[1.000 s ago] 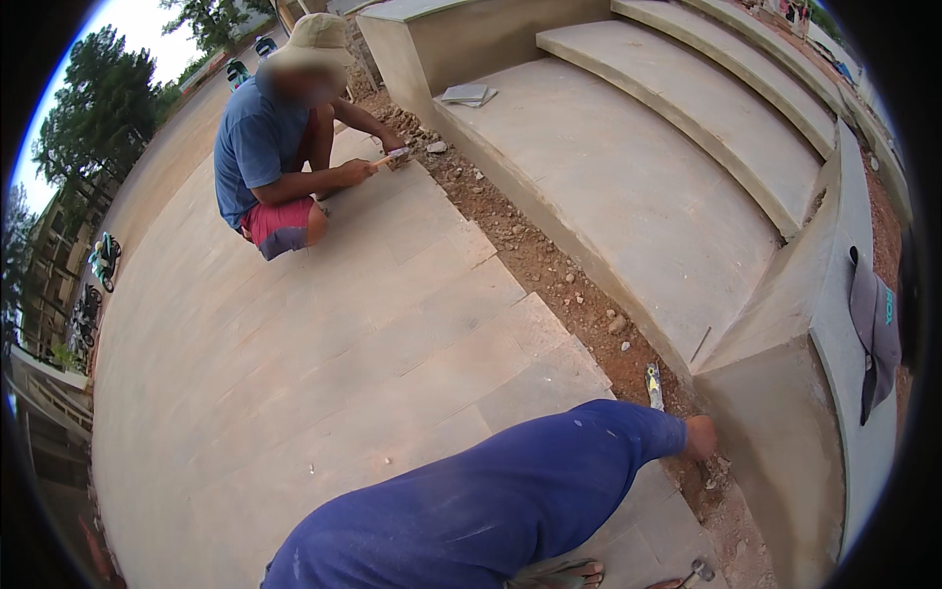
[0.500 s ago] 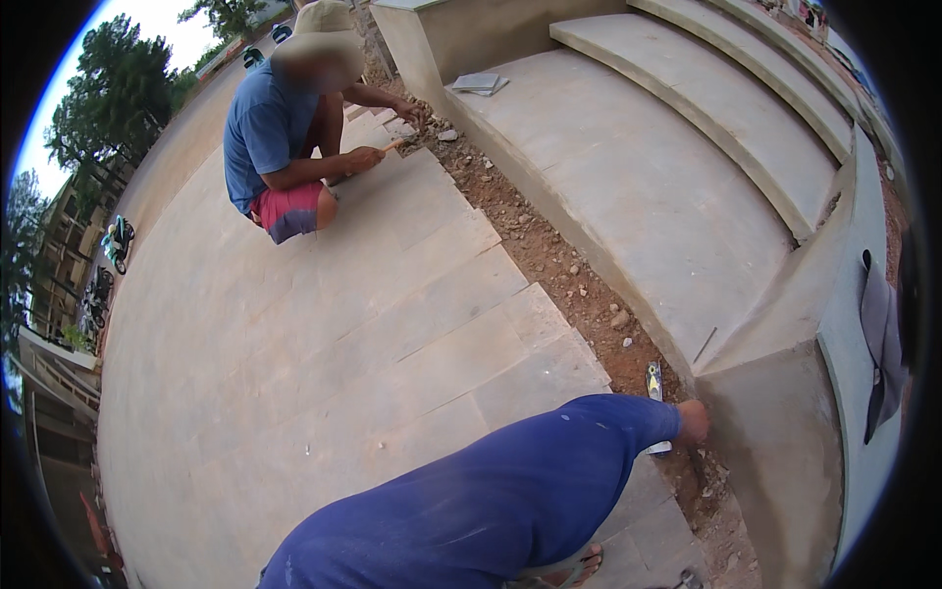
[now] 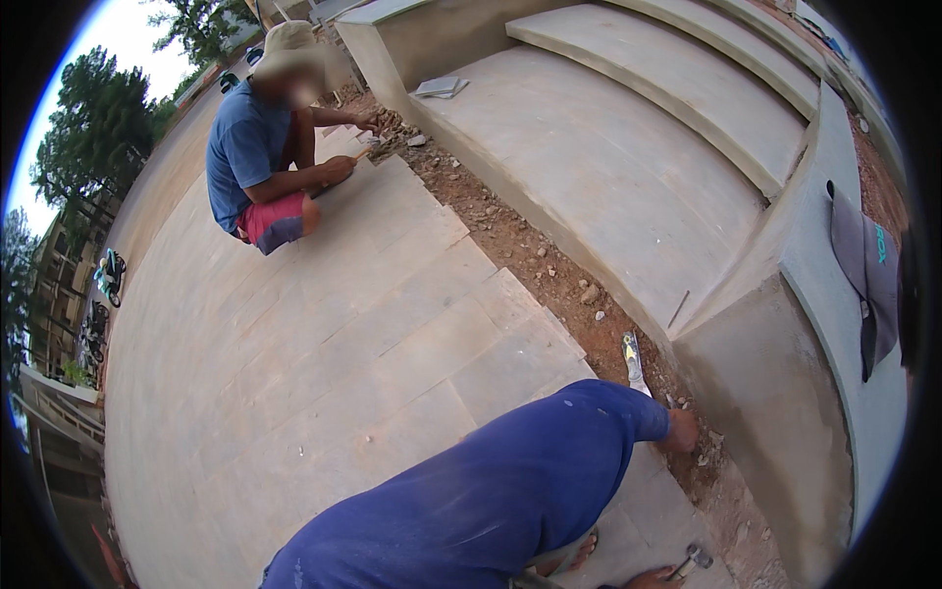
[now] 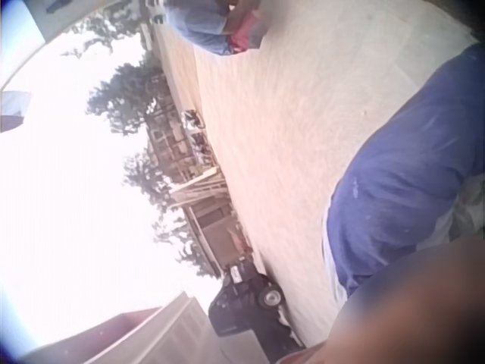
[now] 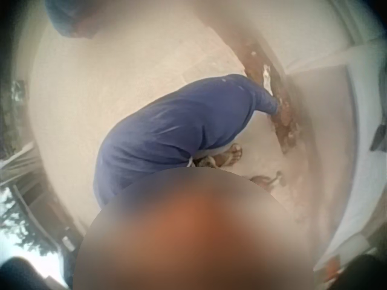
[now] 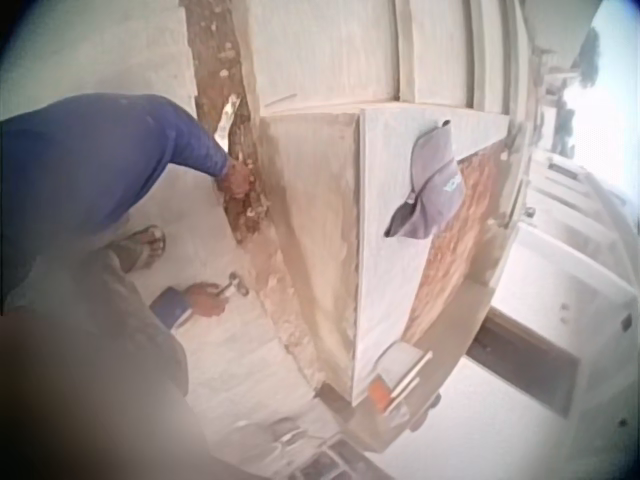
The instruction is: The person uses a hammer and a chisel to chip away at the concrete edge of a tiled step. They repeatedly strike the chisel to break up the material along the boundary between the tile and the rough concrete. Another worker is visible in the background performing similar tasks.
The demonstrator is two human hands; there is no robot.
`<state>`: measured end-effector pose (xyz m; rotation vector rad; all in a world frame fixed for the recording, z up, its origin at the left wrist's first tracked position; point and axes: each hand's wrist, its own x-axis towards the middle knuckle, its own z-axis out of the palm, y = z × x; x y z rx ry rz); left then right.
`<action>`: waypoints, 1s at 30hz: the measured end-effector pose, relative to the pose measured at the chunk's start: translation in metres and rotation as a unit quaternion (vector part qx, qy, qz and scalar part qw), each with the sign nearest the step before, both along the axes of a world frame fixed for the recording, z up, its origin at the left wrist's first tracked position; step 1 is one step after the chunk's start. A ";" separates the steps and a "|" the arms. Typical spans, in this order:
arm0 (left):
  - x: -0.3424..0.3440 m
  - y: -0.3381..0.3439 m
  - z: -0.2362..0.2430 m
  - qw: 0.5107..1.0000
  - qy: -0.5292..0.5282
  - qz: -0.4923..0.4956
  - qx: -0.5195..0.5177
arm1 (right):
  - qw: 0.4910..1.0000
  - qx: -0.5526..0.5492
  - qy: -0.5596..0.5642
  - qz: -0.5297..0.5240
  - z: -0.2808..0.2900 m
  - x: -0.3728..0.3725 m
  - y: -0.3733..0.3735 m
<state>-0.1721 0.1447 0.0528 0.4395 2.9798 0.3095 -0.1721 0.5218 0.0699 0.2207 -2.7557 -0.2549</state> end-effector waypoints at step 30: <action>0.013 0.007 -0.011 0.999 -0.024 -0.031 -0.023 | 1.000 -0.005 0.000 -0.001 0.019 0.007 -0.006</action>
